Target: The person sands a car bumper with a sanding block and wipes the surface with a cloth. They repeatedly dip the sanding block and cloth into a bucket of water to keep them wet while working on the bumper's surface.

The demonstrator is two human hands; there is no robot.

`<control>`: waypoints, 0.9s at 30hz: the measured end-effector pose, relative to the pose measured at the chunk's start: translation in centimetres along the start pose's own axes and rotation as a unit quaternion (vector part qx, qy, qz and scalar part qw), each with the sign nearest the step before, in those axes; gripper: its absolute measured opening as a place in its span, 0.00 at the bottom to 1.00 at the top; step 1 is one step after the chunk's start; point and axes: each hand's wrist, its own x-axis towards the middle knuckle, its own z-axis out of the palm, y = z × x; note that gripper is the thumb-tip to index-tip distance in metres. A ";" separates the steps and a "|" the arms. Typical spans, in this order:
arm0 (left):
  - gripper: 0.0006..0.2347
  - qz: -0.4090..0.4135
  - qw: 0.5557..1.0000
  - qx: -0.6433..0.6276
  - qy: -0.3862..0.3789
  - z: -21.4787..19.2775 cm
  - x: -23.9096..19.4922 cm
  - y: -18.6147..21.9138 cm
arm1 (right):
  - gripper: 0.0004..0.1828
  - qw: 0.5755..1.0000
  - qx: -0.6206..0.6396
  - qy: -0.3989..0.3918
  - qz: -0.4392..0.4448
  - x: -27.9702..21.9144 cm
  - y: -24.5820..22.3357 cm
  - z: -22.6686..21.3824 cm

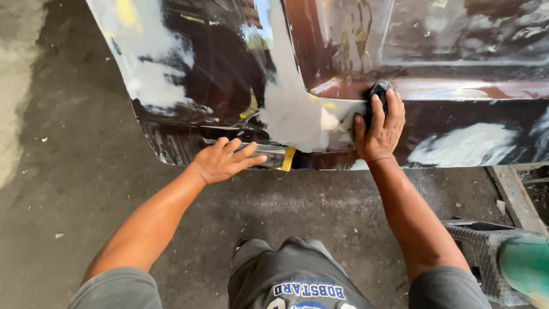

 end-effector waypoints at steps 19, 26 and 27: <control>0.26 -0.018 0.999 0.043 0.025 2.0 1.8 1.3 | 0.24 0.995 -0.025 0.039 0.085 -2.3 0.8 0.5; 0.23 -0.027 0.996 0.022 0.082 5.8 14.5 7.9 | 0.20 0.987 0.001 -0.089 -0.134 5.2 -0.3 -2.9; 0.23 -0.023 0.996 0.019 0.081 5.1 14.0 7.7 | 0.20 0.988 0.001 -0.089 -0.129 4.1 -0.1 -2.6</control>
